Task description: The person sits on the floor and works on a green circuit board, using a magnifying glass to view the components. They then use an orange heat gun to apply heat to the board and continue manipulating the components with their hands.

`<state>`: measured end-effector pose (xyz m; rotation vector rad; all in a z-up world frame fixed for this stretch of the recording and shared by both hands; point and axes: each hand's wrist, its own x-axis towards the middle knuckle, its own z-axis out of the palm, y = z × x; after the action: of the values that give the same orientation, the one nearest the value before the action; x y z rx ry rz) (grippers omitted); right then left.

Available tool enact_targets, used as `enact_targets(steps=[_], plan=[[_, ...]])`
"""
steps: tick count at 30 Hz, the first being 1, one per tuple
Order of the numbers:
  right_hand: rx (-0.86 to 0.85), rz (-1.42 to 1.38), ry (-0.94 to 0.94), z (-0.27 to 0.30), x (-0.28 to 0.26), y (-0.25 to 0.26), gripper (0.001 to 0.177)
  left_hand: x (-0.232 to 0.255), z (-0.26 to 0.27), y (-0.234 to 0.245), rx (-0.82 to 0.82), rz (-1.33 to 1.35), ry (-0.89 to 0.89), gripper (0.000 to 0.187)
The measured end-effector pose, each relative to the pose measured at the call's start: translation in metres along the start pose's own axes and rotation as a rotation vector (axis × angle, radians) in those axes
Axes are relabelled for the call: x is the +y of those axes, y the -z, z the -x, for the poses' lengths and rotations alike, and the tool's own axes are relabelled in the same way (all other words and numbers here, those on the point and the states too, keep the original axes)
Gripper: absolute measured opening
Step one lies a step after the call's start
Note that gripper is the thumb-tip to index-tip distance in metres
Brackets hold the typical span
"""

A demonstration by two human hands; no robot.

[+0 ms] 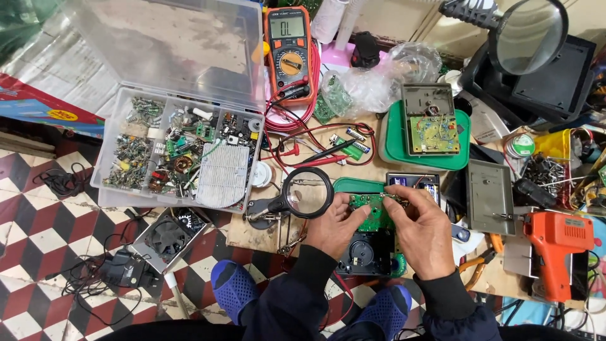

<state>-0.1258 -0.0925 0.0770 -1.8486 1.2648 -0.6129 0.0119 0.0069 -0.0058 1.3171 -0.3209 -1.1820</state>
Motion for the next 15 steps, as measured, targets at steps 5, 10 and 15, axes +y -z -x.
enact_targets(steps=[5, 10, 15], plan=[[-0.04, -0.087, -0.042, 0.007, 0.008, 0.009, 0.023, 0.006, 0.014, -0.007, 0.007, -0.051, -0.057, 0.033], [-0.236, -0.102, -0.074, 0.029, -0.029, 0.033, 0.039, 0.035, 0.041, -0.012, 0.04, -0.492, -0.309, 0.025], [-0.141, -0.091, 0.033, 0.066, -0.019, 0.029, 0.028, 0.025, 0.065, -0.005, 0.038, -0.551, -0.55, 0.019]])
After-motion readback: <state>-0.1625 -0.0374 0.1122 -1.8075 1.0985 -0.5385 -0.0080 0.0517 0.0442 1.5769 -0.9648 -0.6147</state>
